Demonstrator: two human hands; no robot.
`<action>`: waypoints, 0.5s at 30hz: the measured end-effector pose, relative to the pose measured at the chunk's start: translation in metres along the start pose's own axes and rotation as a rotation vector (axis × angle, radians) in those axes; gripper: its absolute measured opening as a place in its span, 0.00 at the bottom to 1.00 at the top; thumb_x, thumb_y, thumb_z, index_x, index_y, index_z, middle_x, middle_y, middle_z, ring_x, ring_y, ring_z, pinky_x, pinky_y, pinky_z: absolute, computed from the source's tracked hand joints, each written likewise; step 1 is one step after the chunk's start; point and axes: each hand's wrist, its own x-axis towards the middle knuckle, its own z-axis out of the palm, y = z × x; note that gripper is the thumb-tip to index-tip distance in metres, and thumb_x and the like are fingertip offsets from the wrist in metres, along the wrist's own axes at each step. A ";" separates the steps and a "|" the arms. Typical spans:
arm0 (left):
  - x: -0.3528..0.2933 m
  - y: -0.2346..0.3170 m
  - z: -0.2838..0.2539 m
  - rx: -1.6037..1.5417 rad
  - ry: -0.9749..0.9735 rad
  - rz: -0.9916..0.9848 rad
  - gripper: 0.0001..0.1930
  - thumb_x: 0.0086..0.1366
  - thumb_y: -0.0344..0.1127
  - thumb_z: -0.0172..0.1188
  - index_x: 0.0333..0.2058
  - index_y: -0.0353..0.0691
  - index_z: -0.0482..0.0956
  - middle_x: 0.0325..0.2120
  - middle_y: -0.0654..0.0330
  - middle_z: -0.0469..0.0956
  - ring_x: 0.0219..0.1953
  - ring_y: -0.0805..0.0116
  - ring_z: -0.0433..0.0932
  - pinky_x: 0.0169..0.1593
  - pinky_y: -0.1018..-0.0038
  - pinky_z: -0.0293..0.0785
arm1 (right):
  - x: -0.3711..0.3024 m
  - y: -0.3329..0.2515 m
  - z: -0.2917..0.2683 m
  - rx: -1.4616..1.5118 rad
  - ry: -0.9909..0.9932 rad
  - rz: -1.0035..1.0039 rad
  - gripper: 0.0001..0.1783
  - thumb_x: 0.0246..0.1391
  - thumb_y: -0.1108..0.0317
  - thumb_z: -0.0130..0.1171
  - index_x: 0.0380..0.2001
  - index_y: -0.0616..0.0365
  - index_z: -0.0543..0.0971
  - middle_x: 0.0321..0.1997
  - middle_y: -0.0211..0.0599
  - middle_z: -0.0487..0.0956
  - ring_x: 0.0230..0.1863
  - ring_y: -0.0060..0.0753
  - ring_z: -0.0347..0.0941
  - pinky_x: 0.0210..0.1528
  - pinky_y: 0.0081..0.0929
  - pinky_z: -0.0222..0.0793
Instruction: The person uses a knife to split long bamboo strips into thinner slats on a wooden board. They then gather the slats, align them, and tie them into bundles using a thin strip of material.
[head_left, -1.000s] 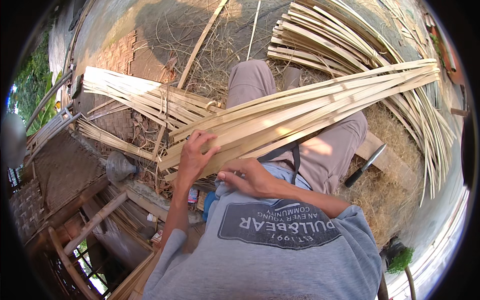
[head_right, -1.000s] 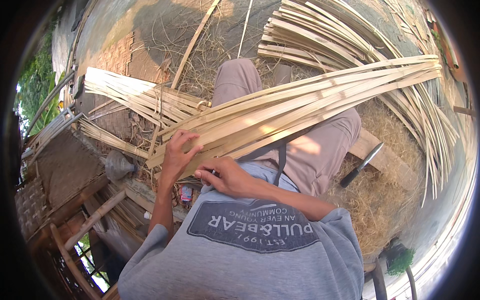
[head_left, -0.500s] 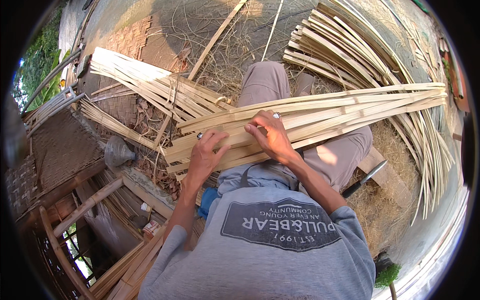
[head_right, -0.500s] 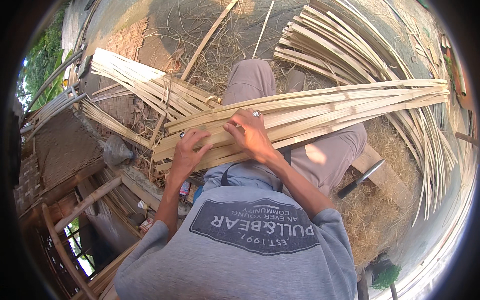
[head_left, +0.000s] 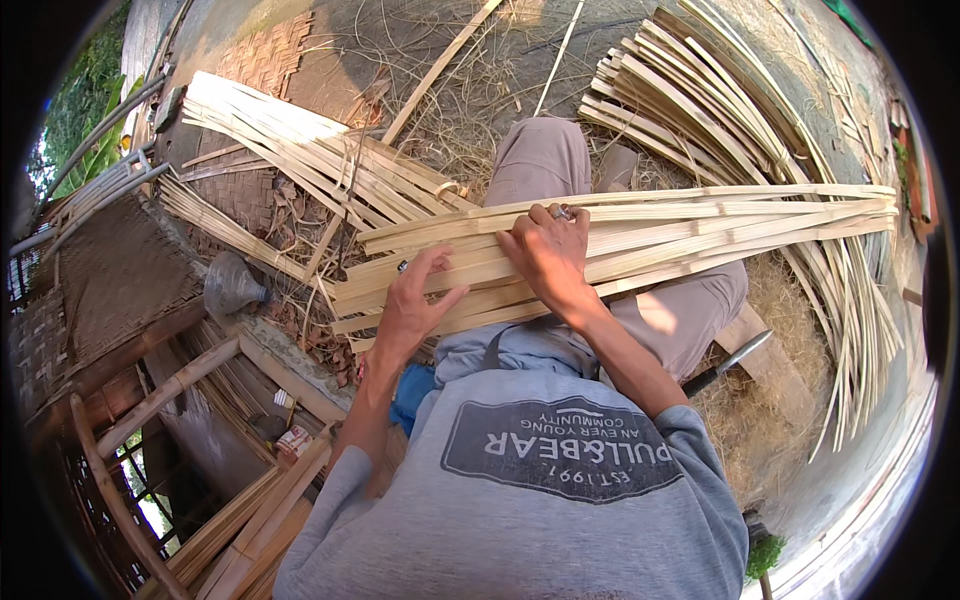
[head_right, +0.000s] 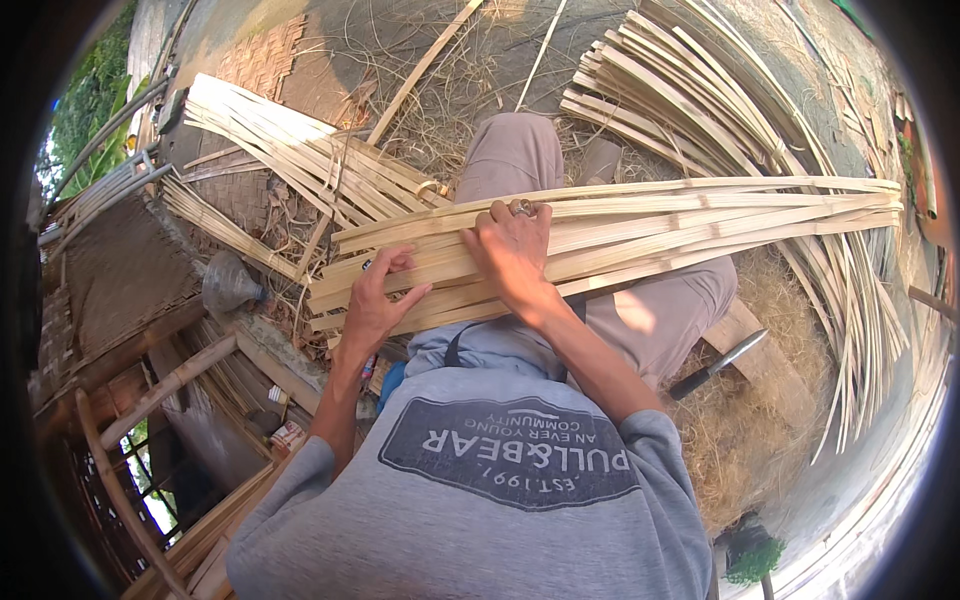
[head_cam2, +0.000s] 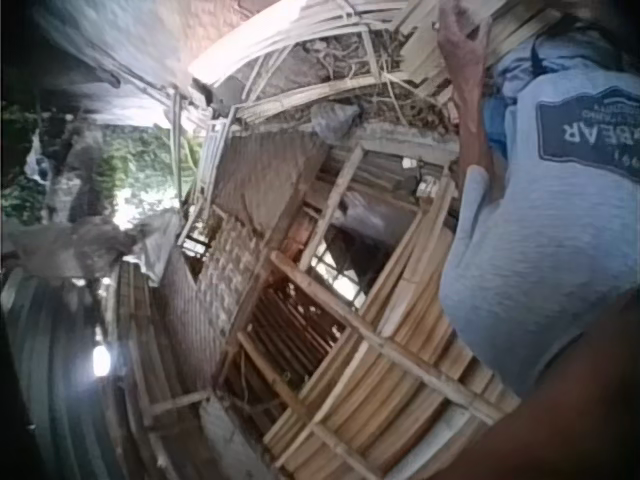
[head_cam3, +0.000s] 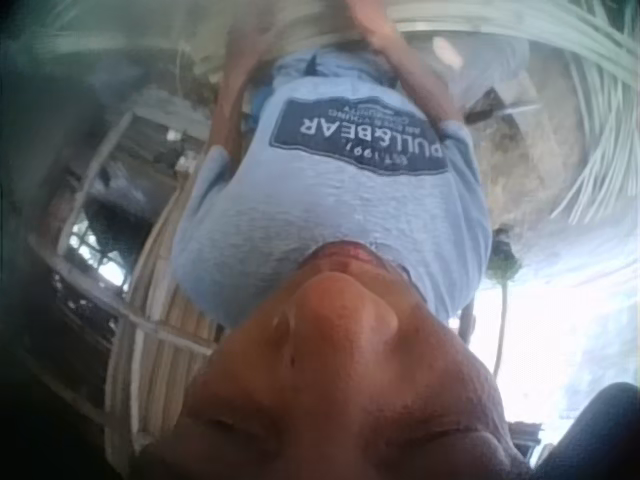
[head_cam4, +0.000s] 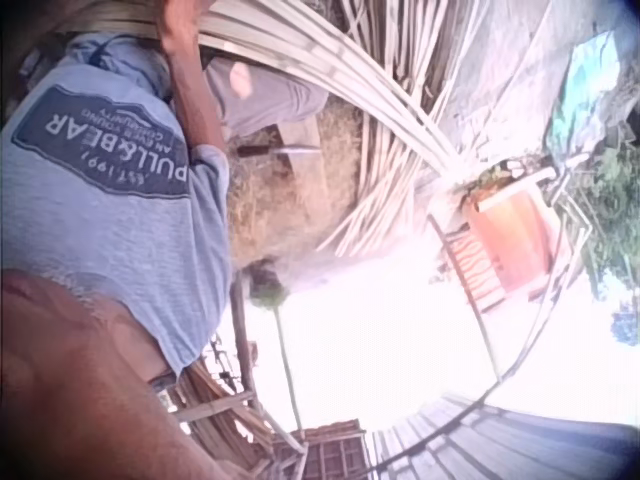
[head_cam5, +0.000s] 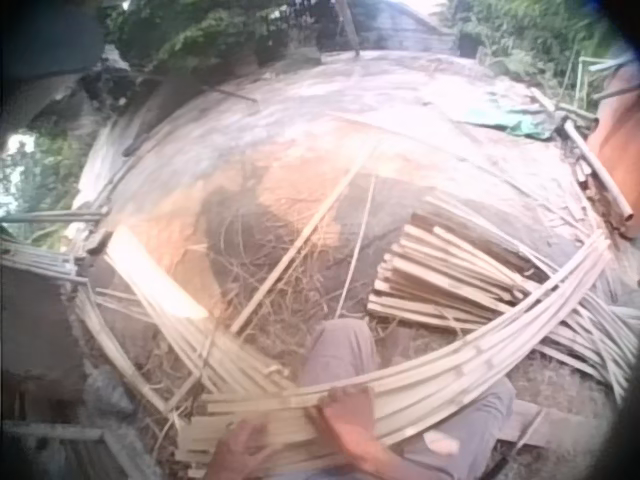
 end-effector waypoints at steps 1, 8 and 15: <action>0.000 0.000 -0.002 -0.033 0.055 0.004 0.20 0.61 0.32 0.70 0.52 0.37 0.78 0.43 0.53 0.81 0.49 0.59 0.81 0.54 0.66 0.76 | 0.000 -0.006 0.006 0.132 0.013 -0.029 0.13 0.58 0.57 0.64 0.28 0.55 0.84 0.31 0.37 0.79 0.38 0.43 0.76 0.49 0.45 0.58; -0.009 -0.067 -0.076 0.098 0.659 -0.318 0.29 0.75 0.56 0.48 0.60 0.36 0.72 0.52 0.48 0.79 0.55 0.53 0.78 0.59 0.62 0.72 | 0.010 0.018 -0.005 0.479 0.297 0.006 0.11 0.64 0.61 0.59 0.33 0.56 0.82 0.34 0.40 0.78 0.40 0.47 0.74 0.46 0.45 0.62; -0.012 -0.134 -0.076 -0.805 0.290 -0.768 0.46 0.71 0.75 0.28 0.71 0.42 0.59 0.57 0.43 0.73 0.58 0.55 0.75 0.63 0.60 0.69 | 0.024 0.058 -0.019 0.007 0.001 -0.017 0.18 0.64 0.53 0.60 0.31 0.58 0.81 0.30 0.38 0.79 0.37 0.46 0.74 0.45 0.43 0.64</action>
